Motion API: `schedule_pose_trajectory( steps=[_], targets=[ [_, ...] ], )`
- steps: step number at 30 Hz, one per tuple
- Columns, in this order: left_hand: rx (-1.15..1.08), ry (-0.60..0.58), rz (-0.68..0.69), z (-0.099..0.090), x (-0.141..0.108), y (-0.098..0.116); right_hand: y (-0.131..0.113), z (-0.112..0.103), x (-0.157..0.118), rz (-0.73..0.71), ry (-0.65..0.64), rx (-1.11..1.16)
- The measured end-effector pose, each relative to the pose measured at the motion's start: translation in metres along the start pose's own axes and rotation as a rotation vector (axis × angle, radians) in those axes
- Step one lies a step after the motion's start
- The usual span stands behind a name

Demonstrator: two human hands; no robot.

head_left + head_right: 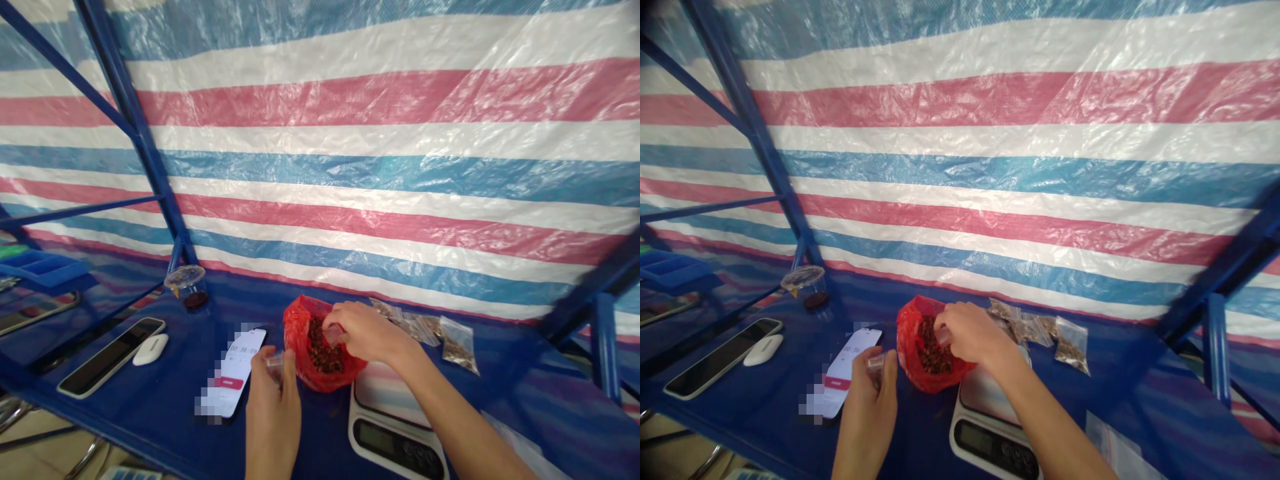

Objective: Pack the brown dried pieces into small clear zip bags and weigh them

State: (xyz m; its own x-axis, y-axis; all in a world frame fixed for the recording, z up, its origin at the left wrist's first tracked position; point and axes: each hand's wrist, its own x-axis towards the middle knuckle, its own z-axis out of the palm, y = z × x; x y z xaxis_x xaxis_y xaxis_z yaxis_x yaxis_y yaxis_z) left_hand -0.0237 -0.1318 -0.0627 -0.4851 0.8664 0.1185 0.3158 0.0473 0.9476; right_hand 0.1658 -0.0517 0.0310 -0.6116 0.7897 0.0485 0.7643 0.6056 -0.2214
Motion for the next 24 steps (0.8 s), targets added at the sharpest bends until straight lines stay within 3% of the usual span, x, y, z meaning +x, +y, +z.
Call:
schedule_pose_trajectory(
  steps=[2, 5, 10, 13, 20, 24],
  targets=[
    [0.100, -0.056, -0.051, 0.002, -0.015, -0.002, -0.006, 0.012, 0.008, 0.002, -0.029, -0.051],
    [0.150, -0.078, -0.020, 0.014, -0.022, -0.003, -0.009, 0.022, 0.014, -0.023, -0.062, -0.073],
    [-0.140, -0.066, -0.010, 0.028, -0.012, -0.001, -0.002, 0.027, 0.015, -0.062, -0.153, 0.007],
    [-0.235, -0.029, -0.042, 0.026, -0.010, 0.002, -0.001, 0.027, 0.016, -0.024, -0.209, -0.009],
    [-0.248, 0.060, -0.062, 0.018, -0.011, 0.009, 0.000, 0.026, 0.015, -0.060, -0.198, 0.085],
    [-0.240, 0.096, -0.057, 0.015, -0.007, 0.008, -0.009, 0.019, 0.012, -0.026, -0.254, -0.009]
  ],
)
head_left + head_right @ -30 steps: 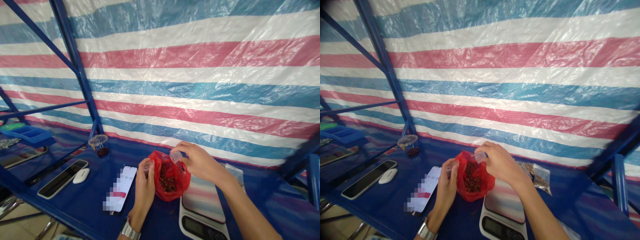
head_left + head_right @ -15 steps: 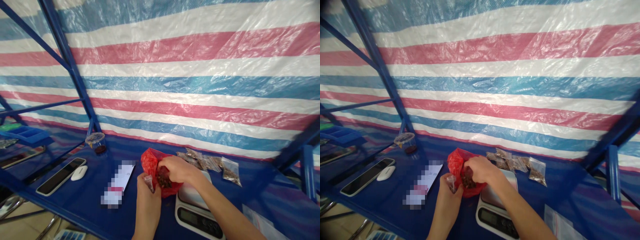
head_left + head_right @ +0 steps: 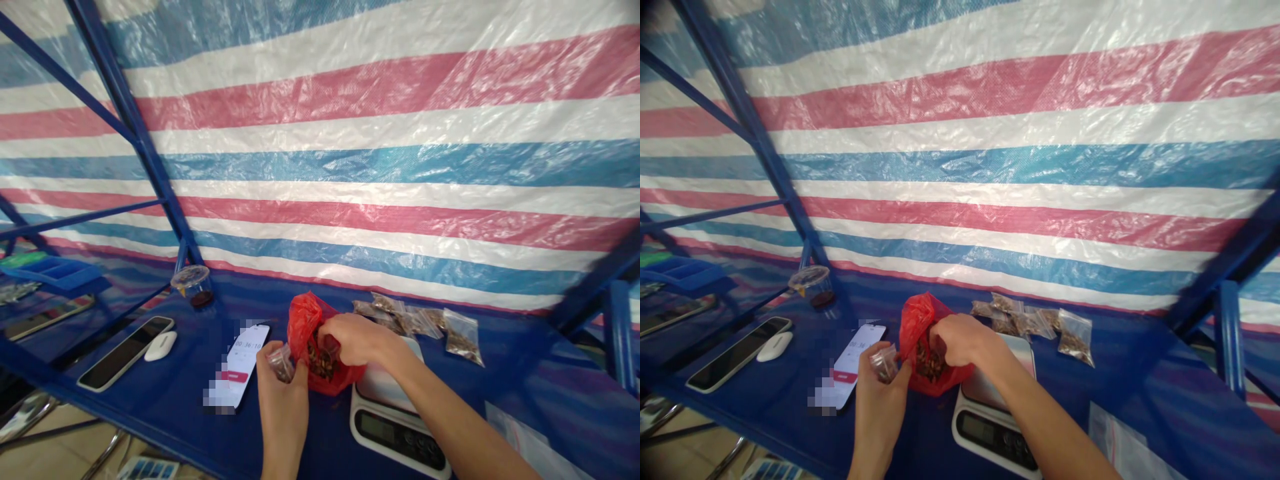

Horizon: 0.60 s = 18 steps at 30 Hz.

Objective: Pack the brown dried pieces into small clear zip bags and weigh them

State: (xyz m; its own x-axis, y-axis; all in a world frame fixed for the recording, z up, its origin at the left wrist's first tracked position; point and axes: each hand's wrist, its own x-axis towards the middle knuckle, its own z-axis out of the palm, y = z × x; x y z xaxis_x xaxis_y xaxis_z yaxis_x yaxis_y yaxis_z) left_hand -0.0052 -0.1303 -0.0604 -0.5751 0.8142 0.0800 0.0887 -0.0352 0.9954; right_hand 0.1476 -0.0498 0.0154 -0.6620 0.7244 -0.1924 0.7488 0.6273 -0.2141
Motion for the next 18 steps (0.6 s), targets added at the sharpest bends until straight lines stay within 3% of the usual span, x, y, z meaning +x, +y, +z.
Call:
schedule_pose_trajectory(
  steps=[5, 18],
  targets=[
    [0.006, -0.004, 0.052, -0.009, -0.001, -0.006, -0.011, -0.010, -0.005, 0.115, 0.069, -0.158],
    [-0.116, -0.053, -0.023, 0.002, 0.003, -0.012, -0.010, 0.019, 0.014, -0.100, 0.263, -0.055]
  ],
)
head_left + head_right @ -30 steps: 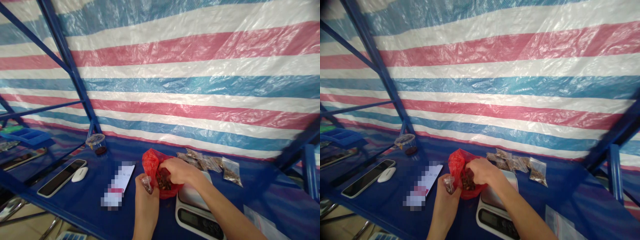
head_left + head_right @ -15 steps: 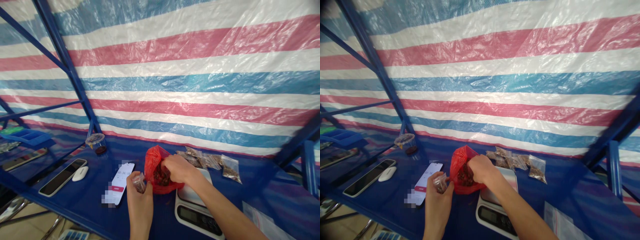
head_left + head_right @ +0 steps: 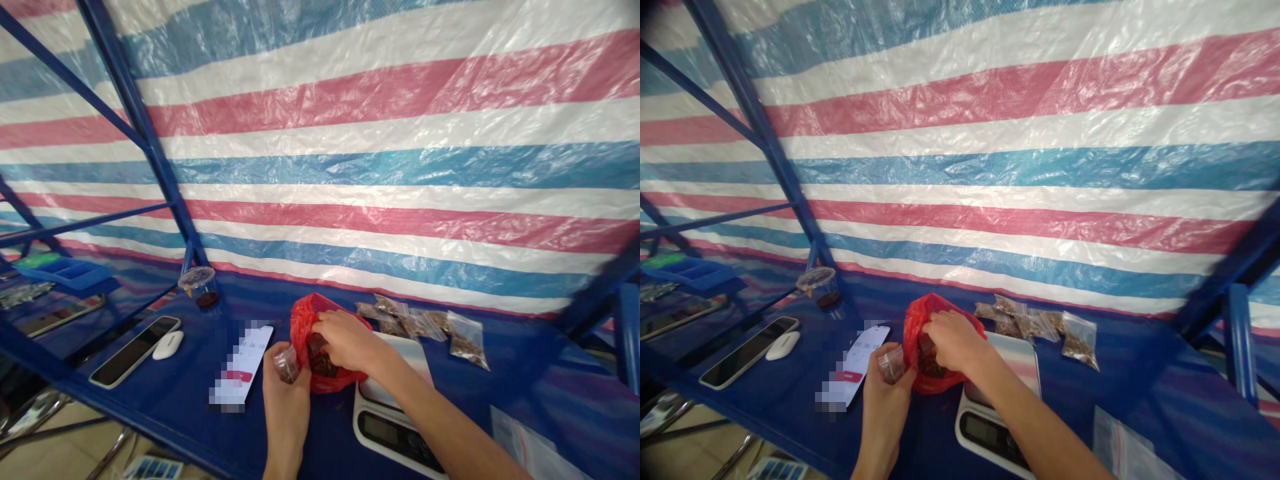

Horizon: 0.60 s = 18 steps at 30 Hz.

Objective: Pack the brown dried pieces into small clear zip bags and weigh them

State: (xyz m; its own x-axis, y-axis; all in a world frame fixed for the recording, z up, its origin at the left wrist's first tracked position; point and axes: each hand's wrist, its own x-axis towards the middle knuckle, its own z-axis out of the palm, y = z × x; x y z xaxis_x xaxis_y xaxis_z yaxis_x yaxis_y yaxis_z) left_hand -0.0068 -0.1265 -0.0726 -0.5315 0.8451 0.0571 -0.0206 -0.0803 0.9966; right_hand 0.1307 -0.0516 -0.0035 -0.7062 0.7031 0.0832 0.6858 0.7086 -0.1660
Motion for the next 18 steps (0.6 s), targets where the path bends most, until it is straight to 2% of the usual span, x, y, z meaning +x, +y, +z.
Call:
schedule_pose_trajectory(
  steps=[6, 10, 14, 18],
  targets=[
    [-0.047, -0.022, -0.018, -0.0006, -0.0032, -0.0033, -0.0016, -0.0044, -0.0010, 0.033, -0.075, -0.025],
    [-0.115, -0.047, -0.087, 0.0006, -0.0034, -0.0026, -0.0014, -0.0035, -0.0002, 0.089, -0.076, 0.000],
    [-0.156, -0.066, -0.119, 0.0019, -0.0005, 0.0014, -0.0023, -0.0037, 0.0007, 0.078, -0.089, 0.045],
    [-0.157, -0.149, -0.099, 0.0010, 0.0044, 0.0051, -0.0022, -0.0065, 0.0003, 0.103, -0.121, 0.052]
  ],
)
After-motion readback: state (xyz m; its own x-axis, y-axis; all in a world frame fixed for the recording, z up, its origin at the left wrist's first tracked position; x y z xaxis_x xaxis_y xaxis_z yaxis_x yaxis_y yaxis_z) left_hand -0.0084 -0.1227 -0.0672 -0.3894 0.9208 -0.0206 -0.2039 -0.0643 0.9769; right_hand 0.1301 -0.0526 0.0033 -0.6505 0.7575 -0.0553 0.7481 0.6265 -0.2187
